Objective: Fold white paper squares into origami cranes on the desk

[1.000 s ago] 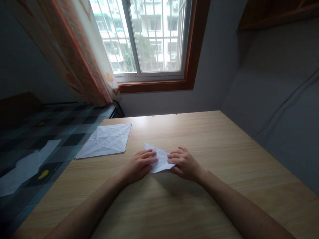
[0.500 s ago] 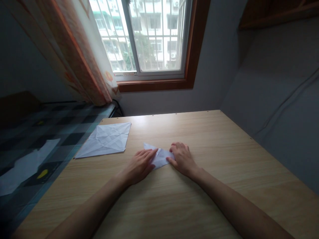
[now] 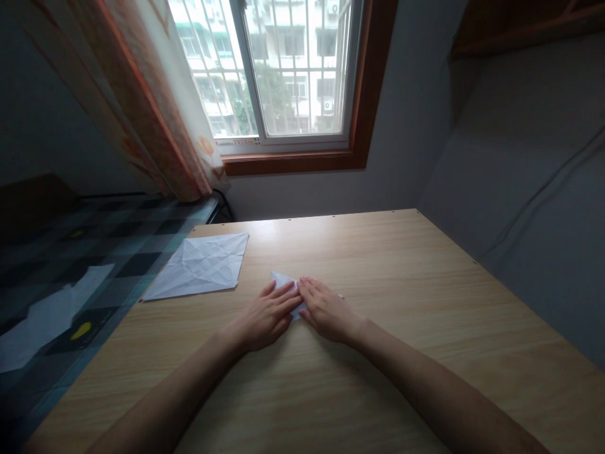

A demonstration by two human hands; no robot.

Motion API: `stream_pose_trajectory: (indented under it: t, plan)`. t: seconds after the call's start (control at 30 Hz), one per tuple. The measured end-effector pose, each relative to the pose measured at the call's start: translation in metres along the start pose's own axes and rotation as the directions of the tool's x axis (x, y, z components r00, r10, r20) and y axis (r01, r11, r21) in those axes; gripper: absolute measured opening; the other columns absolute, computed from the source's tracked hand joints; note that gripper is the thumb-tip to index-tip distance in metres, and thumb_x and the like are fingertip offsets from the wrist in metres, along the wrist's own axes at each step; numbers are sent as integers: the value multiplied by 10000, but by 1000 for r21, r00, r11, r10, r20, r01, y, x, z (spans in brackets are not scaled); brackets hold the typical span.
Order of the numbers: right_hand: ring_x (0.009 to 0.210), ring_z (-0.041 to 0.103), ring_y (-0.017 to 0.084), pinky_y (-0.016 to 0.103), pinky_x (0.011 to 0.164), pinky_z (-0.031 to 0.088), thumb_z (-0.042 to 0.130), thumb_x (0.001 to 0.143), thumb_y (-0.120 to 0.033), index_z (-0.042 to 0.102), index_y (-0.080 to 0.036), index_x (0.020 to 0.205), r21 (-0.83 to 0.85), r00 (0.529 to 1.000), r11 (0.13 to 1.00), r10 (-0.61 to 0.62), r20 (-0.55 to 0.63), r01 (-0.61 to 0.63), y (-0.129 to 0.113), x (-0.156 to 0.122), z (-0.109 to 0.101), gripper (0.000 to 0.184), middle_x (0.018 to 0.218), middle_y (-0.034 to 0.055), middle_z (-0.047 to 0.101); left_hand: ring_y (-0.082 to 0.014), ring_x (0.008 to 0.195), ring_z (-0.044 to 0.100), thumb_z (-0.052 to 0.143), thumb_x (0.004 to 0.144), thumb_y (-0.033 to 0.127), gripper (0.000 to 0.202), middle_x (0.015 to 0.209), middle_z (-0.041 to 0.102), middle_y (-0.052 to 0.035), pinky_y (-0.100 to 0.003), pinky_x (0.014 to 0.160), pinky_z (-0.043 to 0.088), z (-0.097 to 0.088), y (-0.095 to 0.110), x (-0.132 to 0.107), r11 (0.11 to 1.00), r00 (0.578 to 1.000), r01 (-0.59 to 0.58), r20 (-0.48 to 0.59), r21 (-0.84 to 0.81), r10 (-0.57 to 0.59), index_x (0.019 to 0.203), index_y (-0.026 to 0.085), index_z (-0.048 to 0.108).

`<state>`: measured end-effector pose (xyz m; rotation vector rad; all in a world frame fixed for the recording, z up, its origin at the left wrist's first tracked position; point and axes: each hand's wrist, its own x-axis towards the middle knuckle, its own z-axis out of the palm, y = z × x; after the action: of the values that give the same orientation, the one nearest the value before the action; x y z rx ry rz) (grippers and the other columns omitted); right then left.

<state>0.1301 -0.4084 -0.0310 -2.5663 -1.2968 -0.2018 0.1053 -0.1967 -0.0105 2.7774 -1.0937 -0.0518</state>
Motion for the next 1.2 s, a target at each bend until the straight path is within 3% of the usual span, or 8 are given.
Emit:
stream_pose_trajectory:
  t: [0.13, 0.3, 0.47, 0.73, 0.93, 1.1, 1.2]
  plan:
    - [1430, 256, 336, 465, 1188, 242, 490, 933, -503, 299, 70, 1451, 20, 994, 998, 59, 93, -61, -2, -3, -2, 796, 1511, 271, 299, -281, 1441, 276, 409, 940, 315, 557, 1548, 338, -47, -539, 1161, 176, -1, -1, 1, 1000, 1000, -3, 27, 17, 2, 1484, 236, 322]
    - [1457, 173, 318, 468, 1199, 185, 420, 924, -621, 251, 38, 1482, 9, 980, 997, 72, 185, -75, 1, -12, -11, 880, 1546, 242, 213, -282, 1458, 227, 365, 966, 369, 561, 1574, 271, -13, -540, 1167, 151, -5, 0, 1, 1000, 995, 21, 95, 18, -22, 1508, 266, 263]
    - [1463, 158, 299, 478, 1196, 176, 406, 915, -652, 228, -17, 1504, -8, 971, 996, 88, 223, -89, 8, -26, -15, 884, 1558, 213, 169, -275, 1474, 172, 318, 987, 416, 554, 1586, 231, -5, -543, 1175, 110, -5, -3, 0, 1000, 992, 16, 124, 8, -17, 1516, 277, 232]
    - [1458, 188, 295, 492, 1180, 221, 412, 917, -650, 213, -68, 1518, -27, 984, 997, 81, 158, -78, 20, -56, -12, 860, 1558, 190, 206, -290, 1472, 174, 347, 981, 452, 561, 1582, 251, -17, -546, 1168, 120, -7, -2, -1, 1000, 993, 19, 113, 19, -21, 1508, 281, 258]
    - [1449, 228, 277, 490, 1176, 225, 407, 963, -546, 205, -134, 1530, -42, 986, 994, 102, 130, -97, 25, -74, -14, 730, 1558, 151, 245, -292, 1462, 210, 337, 959, 579, 627, 1568, 294, -50, -523, 1164, 141, -5, -4, -1, 999, 997, -13, 72, 35, 11, 1508, 286, 262]
    - [1437, 260, 290, 524, 1159, 248, 436, 954, -525, 285, -124, 1505, -22, 979, 989, 149, 140, -148, 24, -80, -19, 698, 1540, 163, 297, -302, 1452, 233, 338, 949, 604, 639, 1563, 306, -41, -515, 1154, 148, -6, -3, -1, 999, 996, 0, 84, 37, -3, 1502, 292, 272]
    - [1413, 311, 311, 533, 1156, 256, 495, 918, -558, 402, -89, 1434, -10, 983, 986, 166, 76, -166, 18, -70, -18, 703, 1499, 200, 373, -289, 1425, 295, 304, 991, 512, 519, 1542, 356, -9, -506, 1134, 192, -4, -4, 1, 999, 999, 18, 46, 48, -20, 1471, 318, 339]
